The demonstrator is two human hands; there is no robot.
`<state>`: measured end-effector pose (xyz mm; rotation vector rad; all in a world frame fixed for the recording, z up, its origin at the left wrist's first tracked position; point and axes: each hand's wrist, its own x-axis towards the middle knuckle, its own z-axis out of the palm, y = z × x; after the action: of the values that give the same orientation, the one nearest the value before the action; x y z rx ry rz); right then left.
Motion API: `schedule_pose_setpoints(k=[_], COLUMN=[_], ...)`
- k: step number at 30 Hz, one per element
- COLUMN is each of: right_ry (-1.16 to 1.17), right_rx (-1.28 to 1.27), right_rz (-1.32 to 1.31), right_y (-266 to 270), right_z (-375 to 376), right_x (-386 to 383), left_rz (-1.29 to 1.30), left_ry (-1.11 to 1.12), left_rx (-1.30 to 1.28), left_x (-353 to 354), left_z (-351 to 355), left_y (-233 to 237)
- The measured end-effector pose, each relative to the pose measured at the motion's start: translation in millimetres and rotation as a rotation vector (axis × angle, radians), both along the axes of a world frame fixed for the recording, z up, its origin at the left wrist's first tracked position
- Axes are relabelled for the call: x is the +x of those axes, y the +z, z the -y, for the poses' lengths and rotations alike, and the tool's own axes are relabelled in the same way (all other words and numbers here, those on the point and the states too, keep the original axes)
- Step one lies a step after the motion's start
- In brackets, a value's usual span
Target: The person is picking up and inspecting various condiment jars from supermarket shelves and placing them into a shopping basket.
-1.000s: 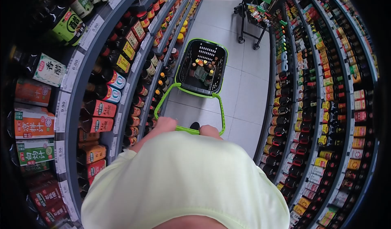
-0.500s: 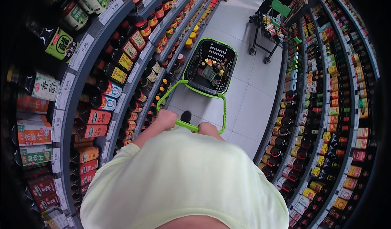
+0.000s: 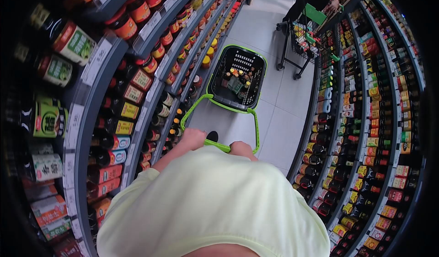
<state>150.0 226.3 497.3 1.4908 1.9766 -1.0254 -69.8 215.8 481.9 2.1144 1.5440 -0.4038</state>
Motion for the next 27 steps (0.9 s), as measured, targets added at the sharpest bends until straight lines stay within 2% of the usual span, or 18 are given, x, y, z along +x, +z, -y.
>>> schedule_pose_setpoints(k=[14,20,23,25,27], right_ry=[-0.016,-0.003,0.023,-0.051,-0.031], right_rx=[0.000,-0.023,0.014,0.031,0.132], right_rz=[0.054,0.098,0.047,-0.020,-0.047], right_y=[-7.8,-10.4,10.1,28.4,15.2], right_z=[-117.0,-162.0,-194.7,-217.0,-238.5], right_x=[-11.3,1.5,7.8,15.7,28.8], left_rz=[0.074,0.085,0.102,0.093,0.069], left_ry=[-0.044,0.025,0.031,0.022,-0.011], left_rx=[0.013,-0.011,0.017,0.045,0.067], left_x=[-17.4,-3.0,5.2,13.4,21.2], left_z=[-119.9,-161.6,-191.1,-211.0,-238.2], left_y=[-16.8,-8.5,-4.3,12.7,23.4])
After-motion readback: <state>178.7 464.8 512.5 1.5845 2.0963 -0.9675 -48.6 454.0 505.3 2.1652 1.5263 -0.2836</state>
